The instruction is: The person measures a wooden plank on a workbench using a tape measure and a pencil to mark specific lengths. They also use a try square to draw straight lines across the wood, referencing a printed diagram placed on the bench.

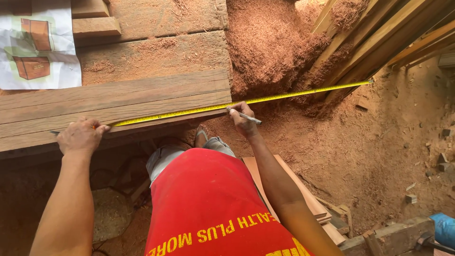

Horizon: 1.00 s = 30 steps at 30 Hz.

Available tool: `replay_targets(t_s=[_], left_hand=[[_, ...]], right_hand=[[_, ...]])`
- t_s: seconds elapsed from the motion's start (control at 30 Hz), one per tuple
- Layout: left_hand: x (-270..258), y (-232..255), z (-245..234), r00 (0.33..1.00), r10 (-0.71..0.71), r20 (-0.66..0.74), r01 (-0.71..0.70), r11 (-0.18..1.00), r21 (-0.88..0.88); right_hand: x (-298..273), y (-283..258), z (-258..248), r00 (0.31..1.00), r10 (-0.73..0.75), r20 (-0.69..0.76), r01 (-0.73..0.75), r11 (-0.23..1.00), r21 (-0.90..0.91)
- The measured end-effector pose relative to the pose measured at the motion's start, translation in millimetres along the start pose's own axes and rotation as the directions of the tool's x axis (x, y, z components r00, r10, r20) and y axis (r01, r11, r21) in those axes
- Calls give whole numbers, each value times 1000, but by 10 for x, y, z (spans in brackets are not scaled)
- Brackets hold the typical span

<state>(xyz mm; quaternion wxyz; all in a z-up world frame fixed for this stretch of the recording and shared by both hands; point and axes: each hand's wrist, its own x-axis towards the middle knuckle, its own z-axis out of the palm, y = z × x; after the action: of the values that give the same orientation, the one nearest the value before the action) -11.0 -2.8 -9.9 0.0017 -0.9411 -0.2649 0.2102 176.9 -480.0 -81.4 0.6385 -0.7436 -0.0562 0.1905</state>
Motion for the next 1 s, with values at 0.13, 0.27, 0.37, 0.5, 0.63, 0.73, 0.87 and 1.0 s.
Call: replay_targets(t_s=[0.13, 0.27, 0.37, 0.5, 0.63, 0.73, 0.87, 1.0], left_hand=[[-9, 19, -32, 1000, -10, 13, 10, 1000, 10], [1, 1, 17, 999, -25, 27, 25, 1000, 19], [11, -1, 21, 999, -24, 29, 23, 1000, 6], [-6, 7, -10, 999, -19, 31, 18, 1000, 22], [-1, 10, -11, 1000, -12, 19, 11, 1000, 21], [-8, 9, -12, 1000, -6, 5, 6, 1000, 20], [-11, -2, 5, 1000, 0, -6, 0, 1000, -2], [-7, -3, 6, 1000, -2, -7, 2, 1000, 16]], right_hand=[[-22, -115, 34, 995, -96, 41, 99, 991, -89], [-29, -65, 17, 980, -199, 27, 201, 970, -137], [-27, -29, 14, 992, -125, -21, 122, 986, -112], [-3, -19, 42, 999, -49, -15, 47, 991, -122], [9, -35, 54, 991, -135, -2, 133, 981, -144], [5, -39, 41, 988, -152, 17, 153, 975, -163], [-1, 22, 20, 972, -230, 40, 233, 950, -208], [32, 16, 35, 971, -237, 16, 233, 940, -250]])
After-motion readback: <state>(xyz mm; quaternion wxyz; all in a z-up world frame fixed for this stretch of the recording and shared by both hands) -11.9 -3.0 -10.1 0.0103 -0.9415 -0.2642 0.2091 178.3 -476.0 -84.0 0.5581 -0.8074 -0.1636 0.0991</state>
